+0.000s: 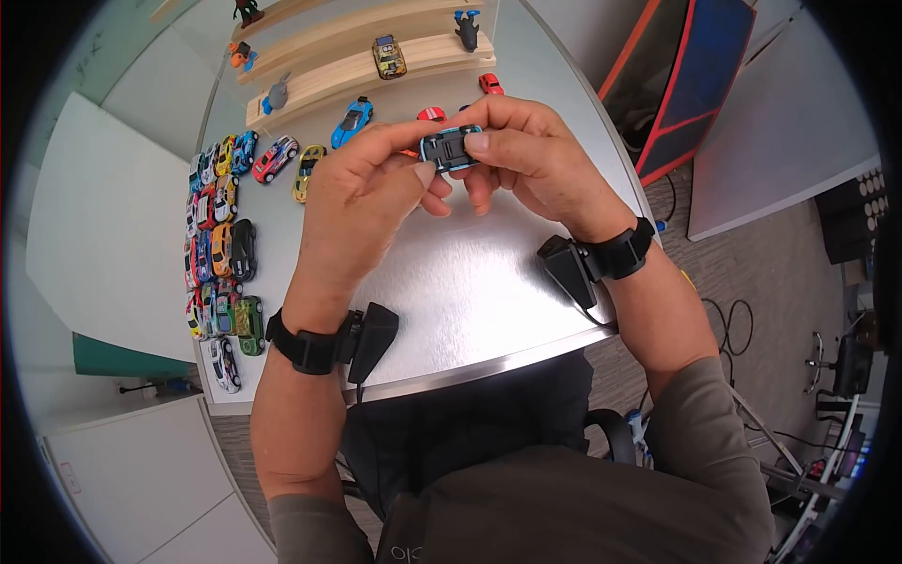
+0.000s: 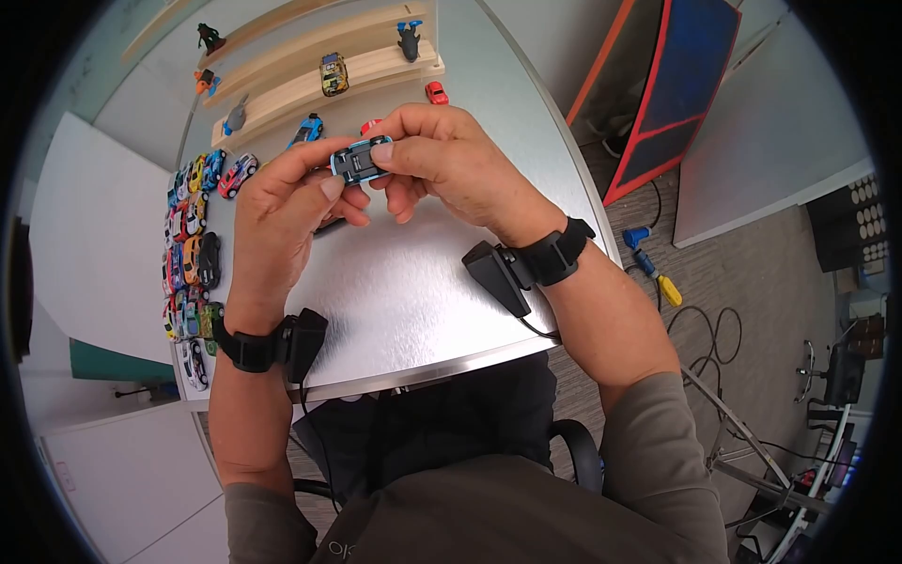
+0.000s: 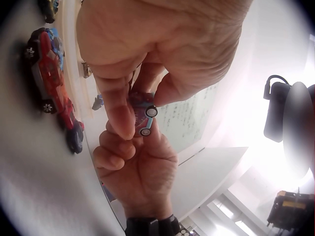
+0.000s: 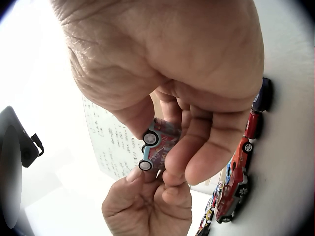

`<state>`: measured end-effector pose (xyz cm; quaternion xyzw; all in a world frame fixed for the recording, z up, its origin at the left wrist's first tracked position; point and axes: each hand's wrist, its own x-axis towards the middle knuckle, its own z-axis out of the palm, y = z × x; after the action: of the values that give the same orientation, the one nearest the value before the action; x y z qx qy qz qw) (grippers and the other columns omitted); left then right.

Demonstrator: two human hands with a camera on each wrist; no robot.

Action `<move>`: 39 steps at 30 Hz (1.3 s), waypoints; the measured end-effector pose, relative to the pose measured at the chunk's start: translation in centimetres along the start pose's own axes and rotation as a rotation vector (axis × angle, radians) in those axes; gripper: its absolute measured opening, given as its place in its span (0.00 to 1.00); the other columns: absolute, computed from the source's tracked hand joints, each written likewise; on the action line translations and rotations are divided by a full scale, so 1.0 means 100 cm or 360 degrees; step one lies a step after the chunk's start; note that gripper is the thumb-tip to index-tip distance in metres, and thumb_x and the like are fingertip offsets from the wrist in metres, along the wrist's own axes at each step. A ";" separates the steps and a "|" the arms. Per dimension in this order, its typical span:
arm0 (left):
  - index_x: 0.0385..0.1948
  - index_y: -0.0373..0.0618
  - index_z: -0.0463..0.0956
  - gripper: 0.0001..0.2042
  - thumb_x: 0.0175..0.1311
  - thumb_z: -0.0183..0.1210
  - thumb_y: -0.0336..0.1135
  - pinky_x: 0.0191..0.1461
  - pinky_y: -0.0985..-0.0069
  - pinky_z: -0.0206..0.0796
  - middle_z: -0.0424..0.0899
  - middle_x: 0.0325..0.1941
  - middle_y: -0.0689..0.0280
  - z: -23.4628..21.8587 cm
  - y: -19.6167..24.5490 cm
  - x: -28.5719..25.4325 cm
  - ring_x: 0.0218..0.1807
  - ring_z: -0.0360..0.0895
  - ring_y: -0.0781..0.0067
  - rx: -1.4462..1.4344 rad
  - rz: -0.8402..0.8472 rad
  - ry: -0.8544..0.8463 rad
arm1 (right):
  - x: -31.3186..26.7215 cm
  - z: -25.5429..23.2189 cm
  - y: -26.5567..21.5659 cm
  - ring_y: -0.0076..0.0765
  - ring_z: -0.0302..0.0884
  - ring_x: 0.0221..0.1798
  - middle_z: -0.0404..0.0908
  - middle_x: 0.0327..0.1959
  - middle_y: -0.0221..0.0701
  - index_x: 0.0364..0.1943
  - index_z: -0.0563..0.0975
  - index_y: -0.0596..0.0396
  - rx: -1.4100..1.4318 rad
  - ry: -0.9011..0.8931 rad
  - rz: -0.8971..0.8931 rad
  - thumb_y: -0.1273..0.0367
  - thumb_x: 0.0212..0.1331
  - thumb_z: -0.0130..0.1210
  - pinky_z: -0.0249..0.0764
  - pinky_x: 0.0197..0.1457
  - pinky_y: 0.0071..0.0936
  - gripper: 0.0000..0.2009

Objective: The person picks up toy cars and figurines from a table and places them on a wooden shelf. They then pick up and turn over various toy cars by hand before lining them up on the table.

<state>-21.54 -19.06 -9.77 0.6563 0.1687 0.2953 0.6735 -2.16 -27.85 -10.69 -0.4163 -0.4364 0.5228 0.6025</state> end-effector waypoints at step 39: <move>0.55 0.32 0.78 0.20 0.60 0.56 0.15 0.44 0.79 0.81 0.74 0.42 0.66 0.006 -0.007 0.002 0.38 0.81 0.78 0.0113 0.0107 0.0045 | -0.001 0.001 0.000 0.21 0.81 0.26 0.83 0.28 0.29 0.46 0.79 0.61 -0.0278 0.0033 -0.0050 0.69 0.67 0.60 0.79 0.30 0.21 0.10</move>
<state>-20.87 -19.35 -10.39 0.6808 0.1666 0.3208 0.6371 -2.27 -27.90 -10.67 -0.4656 -0.4805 0.4690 0.5764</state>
